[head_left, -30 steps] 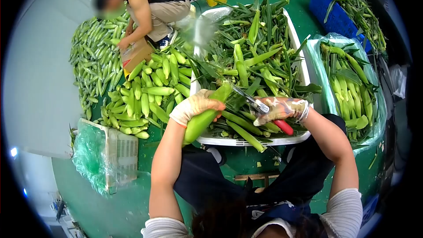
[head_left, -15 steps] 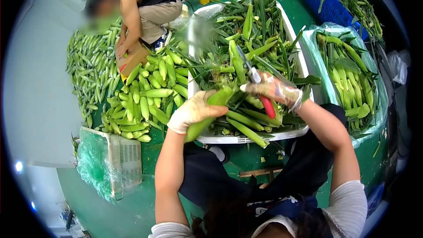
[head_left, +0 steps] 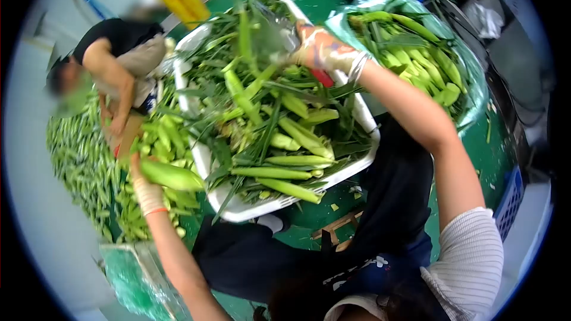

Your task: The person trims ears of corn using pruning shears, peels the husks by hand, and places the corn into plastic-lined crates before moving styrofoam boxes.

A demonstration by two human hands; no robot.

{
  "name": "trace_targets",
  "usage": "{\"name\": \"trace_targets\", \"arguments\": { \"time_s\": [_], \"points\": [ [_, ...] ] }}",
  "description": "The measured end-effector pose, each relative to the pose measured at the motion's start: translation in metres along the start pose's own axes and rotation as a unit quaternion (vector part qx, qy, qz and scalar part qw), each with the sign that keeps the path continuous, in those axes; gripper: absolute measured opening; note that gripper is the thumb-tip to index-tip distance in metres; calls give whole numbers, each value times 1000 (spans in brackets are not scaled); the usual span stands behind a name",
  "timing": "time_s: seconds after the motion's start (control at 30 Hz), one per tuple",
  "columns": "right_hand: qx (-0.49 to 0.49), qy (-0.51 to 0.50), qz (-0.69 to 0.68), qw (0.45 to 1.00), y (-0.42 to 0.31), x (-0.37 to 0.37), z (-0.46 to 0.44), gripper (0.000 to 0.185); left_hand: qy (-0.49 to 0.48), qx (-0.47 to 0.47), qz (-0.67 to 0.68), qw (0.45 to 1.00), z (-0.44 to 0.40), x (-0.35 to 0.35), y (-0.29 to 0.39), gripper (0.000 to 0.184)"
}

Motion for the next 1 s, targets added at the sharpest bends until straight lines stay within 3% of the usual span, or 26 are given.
{"name": "trace_targets", "arguments": {
  "time_s": [0.03, 0.07, 0.1, 0.17, 0.27, 0.3, 0.33, 0.37, 0.4, 0.47, 0.5, 0.53, 0.6, 0.63, 0.7, 0.77, 0.8, 0.83, 0.9, 0.93, 0.97, 1.0],
  "points": [
    [99, -10, 43, 994, 17, -29, 9, 68, 34, -15, 49, 998, -26, -32, 1, 59],
    [139, 1, 58, 989, 37, -50, 21, 80, 58, -15, 82, 995, -58, -61, -3, 58],
    [157, 14, 74, 985, 52, -72, 41, 77, 198, -10, 83, 977, -89, -118, -8, 54],
    [176, 23, 51, 983, 101, -97, 89, 57, 210, -30, 109, 971, -150, -168, -25, 50],
    [275, -109, -97, 950, 173, -76, 173, 33, 202, -6, 143, 969, -218, -169, -32, 46],
    [257, -147, -83, 952, 189, -60, 190, 27, 195, 3, 156, 968, -239, -163, -29, 45],
    [286, -180, -165, 926, 207, -37, 210, 28, 187, 12, 173, 967, -257, -154, -25, 43],
    [345, -285, -71, 891, 218, -12, 227, 40, 179, 19, 194, 964, -270, -145, -20, 42],
    [356, -292, -18, 888, 218, -2, 231, 47, 167, 24, 214, 962, -284, -132, -12, 40],
    [356, -302, -152, 871, 247, 44, 241, 36, 155, 24, 260, 953, -294, -110, -4, 38],
    [358, -308, -218, 854, 261, 66, 246, 31, 146, 27, 273, 950, -291, -97, -3, 36],
    [250, -323, -304, 860, 290, 104, 251, 23, 130, 28, 248, 960, -286, -84, -1, 35],
    [253, -222, -57, 940, 304, 127, 235, 15, 54, 64, 57, 995, -263, -71, -5, 34],
    [301, -244, -19, 922, 309, 140, 229, 14, -22, 95, -134, 986, -243, -49, -6, 34],
    [249, -224, 117, 935, 349, 202, 229, 25, -188, 41, -258, 947, -133, 58, -41, 33],
    [282, -109, 229, 925, 339, 183, 209, 29, -67, 25, -257, 964, -78, 50, -58, 31],
    [293, -86, 269, 914, 352, 198, 208, 27, -69, -6, -290, 955, -58, 42, -60, 31],
    [289, -82, 259, 918, 362, 216, 206, 27, -69, -36, -321, 944, -39, 32, -61, 31],
    [381, 69, 123, 914, 385, 212, 215, 34, 30, -45, -343, 938, 4, 20, -58, 28],
    [273, -71, 174, 944, 374, 218, 203, 44, -17, -114, -305, 945, -5, -20, -66, 27],
    [319, -18, 178, 931, 368, 197, 201, 44, -65, -181, -264, 945, 0, -23, -72, 26],
    [320, -44, 206, 923, 379, 209, 198, 43, -34, -166, -279, 945, 11, -43, -62, 25]
  ]
}}
Point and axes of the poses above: each hand's wrist, its own z-axis away from the middle knuckle, its own x-axis out of the palm, y = z × x, the point moved 10 cm from there along -z, towards the middle knuckle, and after that the axes turned 1 degree about x, right-handed, at the moved point
